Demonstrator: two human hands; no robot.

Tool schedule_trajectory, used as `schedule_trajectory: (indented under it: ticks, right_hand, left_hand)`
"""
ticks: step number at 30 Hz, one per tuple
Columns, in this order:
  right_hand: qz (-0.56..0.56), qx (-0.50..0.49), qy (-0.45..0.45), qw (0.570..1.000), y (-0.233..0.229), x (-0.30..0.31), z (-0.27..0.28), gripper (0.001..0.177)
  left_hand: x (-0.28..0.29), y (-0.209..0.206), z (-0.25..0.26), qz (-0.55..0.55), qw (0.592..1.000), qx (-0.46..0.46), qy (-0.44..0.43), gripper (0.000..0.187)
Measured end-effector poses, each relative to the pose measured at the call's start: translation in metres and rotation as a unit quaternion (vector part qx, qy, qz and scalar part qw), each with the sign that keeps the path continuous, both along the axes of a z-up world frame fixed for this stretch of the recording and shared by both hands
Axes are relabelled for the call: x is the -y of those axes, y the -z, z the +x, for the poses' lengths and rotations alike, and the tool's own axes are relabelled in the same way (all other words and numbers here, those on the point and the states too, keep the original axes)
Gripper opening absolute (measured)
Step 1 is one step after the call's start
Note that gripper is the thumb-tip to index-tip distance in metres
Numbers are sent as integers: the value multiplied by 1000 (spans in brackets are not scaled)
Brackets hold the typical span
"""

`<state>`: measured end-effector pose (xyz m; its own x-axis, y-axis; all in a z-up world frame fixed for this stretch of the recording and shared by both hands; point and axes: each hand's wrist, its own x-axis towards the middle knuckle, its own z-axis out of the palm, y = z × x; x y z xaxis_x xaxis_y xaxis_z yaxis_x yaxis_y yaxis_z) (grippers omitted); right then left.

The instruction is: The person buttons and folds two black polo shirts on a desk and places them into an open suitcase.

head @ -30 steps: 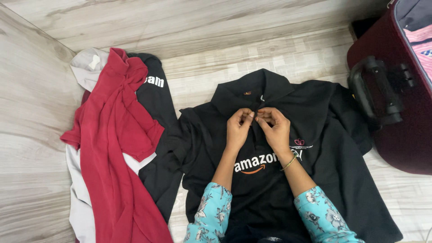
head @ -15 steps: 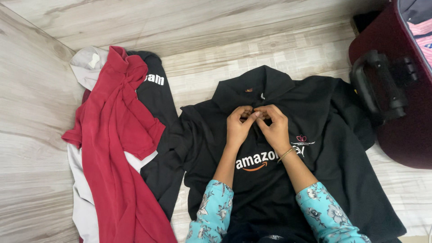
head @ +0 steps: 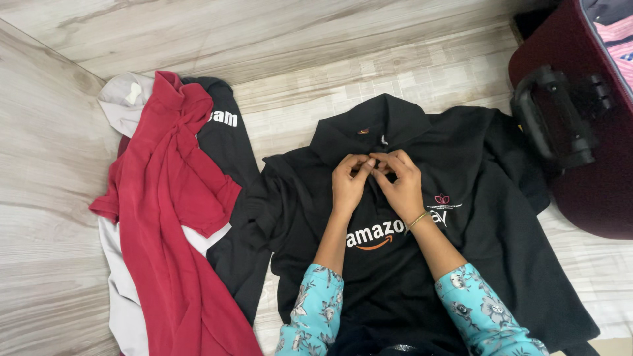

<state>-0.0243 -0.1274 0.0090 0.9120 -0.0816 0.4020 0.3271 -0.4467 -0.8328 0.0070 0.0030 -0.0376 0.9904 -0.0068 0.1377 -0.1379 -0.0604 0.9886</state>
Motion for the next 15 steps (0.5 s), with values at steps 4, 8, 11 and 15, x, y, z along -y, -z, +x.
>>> schedule_trajectory:
  ticks: [4,8,11,15]
  right_hand:
    - [-33,19,20,999,-1,-3,-2,38]
    - [-97,-8,51,994,5,-3,-1,43]
    - [-128,-10,64,990,7,-1,1,46]
    - [-183,-38,64,980,12,8,3,47]
  left_hand:
    - [-1,-2,1,-9,1000,-5,5,18]
    - [3,-17,-5,80,997,-19,-12,17]
    - [4,-28,-12,214,975,36,-46,23]
    - [-1,-27,-12,479,865,125,-82,62]
